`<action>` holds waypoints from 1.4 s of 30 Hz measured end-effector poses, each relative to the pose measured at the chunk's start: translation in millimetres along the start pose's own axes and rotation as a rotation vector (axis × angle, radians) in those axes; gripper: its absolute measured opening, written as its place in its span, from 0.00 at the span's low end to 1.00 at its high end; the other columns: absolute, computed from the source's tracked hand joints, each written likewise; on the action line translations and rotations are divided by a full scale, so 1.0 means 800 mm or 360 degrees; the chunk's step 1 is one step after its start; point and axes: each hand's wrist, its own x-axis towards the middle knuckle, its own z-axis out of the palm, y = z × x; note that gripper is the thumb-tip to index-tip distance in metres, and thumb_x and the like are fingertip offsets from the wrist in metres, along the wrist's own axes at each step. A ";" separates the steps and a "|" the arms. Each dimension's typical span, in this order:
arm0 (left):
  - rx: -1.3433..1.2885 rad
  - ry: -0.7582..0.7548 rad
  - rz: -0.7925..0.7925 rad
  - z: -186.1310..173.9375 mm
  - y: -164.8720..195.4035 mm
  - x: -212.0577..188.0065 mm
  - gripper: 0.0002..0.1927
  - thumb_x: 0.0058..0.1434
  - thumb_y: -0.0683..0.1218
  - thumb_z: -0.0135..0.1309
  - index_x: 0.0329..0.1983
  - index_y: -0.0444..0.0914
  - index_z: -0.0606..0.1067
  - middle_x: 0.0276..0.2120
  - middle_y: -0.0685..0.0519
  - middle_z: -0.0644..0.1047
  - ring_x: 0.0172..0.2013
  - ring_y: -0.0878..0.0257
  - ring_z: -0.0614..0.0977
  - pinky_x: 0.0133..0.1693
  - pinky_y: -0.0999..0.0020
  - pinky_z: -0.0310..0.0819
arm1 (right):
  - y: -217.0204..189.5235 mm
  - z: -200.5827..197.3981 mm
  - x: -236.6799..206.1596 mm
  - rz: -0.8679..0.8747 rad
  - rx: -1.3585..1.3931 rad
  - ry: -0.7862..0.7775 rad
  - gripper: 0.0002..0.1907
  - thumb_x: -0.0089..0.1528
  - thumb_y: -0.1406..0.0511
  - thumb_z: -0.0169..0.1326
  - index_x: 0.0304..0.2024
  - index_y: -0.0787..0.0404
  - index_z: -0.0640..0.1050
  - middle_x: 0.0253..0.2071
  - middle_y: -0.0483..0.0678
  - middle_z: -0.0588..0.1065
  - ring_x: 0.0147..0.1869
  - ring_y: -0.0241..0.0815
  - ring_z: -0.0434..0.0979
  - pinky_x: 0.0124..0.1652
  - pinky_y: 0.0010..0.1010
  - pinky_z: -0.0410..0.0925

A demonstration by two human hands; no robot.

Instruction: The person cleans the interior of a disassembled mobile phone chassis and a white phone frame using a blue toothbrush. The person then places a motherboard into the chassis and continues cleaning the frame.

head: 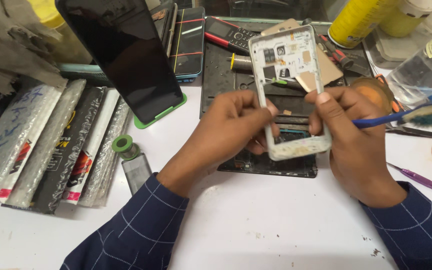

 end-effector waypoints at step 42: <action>-0.0936 0.0334 0.0751 -0.016 0.025 -0.021 0.39 0.67 0.68 0.45 0.63 0.30 0.67 0.46 0.40 0.76 0.50 0.51 0.81 0.54 0.50 0.80 | -0.014 0.026 0.000 -0.0605 -0.1387 -0.0170 0.16 0.67 0.59 0.59 0.36 0.68 0.76 0.31 0.47 0.68 0.31 0.38 0.67 0.31 0.30 0.62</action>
